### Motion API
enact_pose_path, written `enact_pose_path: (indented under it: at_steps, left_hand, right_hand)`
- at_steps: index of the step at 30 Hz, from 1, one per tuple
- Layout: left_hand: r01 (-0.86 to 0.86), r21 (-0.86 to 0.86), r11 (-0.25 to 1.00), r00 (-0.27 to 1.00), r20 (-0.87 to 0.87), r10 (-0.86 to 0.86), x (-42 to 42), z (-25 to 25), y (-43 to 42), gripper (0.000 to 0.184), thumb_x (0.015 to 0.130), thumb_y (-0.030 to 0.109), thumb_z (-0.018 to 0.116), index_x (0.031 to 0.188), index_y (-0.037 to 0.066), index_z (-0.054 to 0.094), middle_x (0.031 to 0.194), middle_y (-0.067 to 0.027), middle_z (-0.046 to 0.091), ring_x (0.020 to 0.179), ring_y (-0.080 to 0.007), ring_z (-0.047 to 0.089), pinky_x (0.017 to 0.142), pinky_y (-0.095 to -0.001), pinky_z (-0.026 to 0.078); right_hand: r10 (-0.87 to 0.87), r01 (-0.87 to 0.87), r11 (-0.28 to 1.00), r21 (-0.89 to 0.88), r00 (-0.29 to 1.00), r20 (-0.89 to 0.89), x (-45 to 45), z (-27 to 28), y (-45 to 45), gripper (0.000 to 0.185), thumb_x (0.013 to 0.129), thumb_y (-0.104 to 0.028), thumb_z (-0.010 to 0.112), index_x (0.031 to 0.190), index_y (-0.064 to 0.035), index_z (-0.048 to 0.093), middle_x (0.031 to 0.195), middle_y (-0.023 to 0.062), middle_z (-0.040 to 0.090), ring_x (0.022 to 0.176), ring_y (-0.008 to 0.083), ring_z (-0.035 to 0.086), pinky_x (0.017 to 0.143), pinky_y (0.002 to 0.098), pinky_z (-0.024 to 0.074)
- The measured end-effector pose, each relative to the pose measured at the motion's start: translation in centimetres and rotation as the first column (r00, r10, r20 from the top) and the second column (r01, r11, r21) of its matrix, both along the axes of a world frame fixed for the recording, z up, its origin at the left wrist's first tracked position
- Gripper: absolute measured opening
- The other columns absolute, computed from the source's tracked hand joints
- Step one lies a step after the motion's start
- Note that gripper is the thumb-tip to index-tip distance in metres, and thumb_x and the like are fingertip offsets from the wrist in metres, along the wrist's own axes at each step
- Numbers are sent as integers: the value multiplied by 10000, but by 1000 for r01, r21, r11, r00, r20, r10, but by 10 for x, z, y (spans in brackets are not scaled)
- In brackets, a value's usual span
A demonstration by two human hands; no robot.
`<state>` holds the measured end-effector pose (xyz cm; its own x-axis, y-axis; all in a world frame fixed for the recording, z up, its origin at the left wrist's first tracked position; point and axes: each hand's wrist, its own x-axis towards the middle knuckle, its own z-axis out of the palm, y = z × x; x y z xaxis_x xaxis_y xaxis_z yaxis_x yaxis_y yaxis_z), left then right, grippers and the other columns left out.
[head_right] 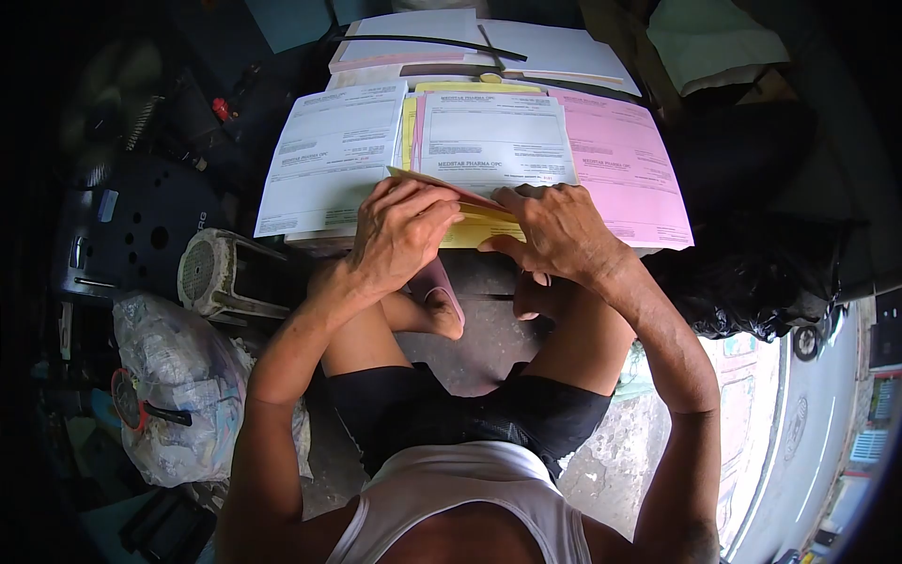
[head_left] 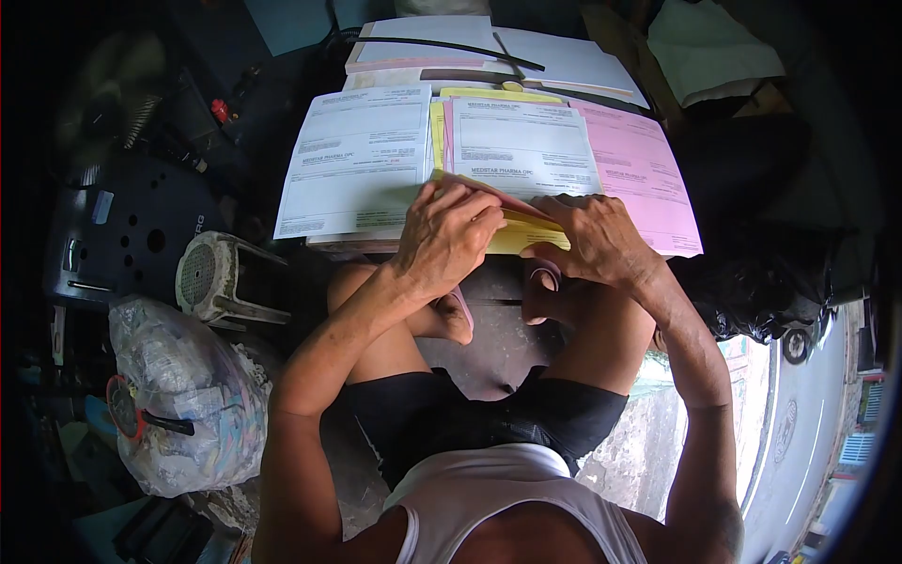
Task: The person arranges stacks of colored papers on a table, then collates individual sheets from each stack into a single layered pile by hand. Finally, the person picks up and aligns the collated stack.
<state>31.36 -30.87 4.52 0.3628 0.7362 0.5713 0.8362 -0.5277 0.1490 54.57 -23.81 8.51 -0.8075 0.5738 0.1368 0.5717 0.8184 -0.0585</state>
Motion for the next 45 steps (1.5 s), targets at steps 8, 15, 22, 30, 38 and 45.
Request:
enact_pose_path:
  at_steps: [8, 15, 22, 30, 38, 45]
  left_hand:
    - [221, 436, 872, 962, -243, -122, 93, -13, -16, 289, 912, 335, 696, 1081, 107, 751, 1226, -54, 684, 1241, -255, 558, 1047, -557, 424]
    - [50, 198, 979, 988, -155, -19, 181, -54, 60, 549, 901, 335, 629, 1327, -10, 623, 1307, -206, 613, 1273, -366, 518, 1081, -718, 311]
    - [210, 260, 943, 936, -331, -117, 180, -53, 57, 256, 861, 202, 633, 954, -12, 740, 926, -144, 661, 922, -286, 624, 898, -649, 482]
    - [197, 290, 936, 959, -258, -122, 183, -56, 59, 244, 865, 207, 631, 910, -19, 715, 925, -170, 640, 984, -295, 621, 882, -635, 499]
    - [175, 189, 966, 979, -141, -149, 176, -51, 54, 256, 887, 252, 686, 1021, 39, 734, 1045, -98, 677, 1038, -259, 618, 904, -596, 463]
    - [8, 362, 932, 946, 299, -124, 92, 3, 38, 376, 801, 166, 861, 1122, 49, 706, 1134, -81, 687, 969, -262, 659, 826, -372, 546]
  right_hand:
    - [222, -197, 845, 497, 975, 9, -5, 18, 35, 174, 835, -168, 667, 996, -114, 700, 805, 50, 689, 763, 223, 715, 685, 369, 567]
    - [258, -205, 778, 593, 966, -4, 56, 50, 72, 299, 816, -86, 665, 1110, -109, 708, 1053, 66, 750, 976, 243, 733, 847, 363, 604]
    - [-60, 160, 885, 436, 971, -233, 174, 2, 76, 437, 743, 114, 605, 1128, -61, 719, 1076, 129, 753, 950, 325, 733, 819, 397, 613]
    - [-542, 637, 758, 140, 735, -408, 207, -23, 43, 298, 923, 12, 588, 1184, -76, 704, 874, 220, 706, 764, 397, 709, 656, 421, 553]
    - [-590, 629, 776, -46, 699, -403, 164, 4, 42, 214, 998, -125, 586, 1163, -65, 708, 766, 229, 661, 688, 400, 680, 626, 416, 529]
    - [-288, 335, 937, 97, 899, -329, 115, 4, 33, 288, 904, 0, 629, 1170, -54, 724, 948, 209, 739, 828, 373, 733, 732, 419, 600]
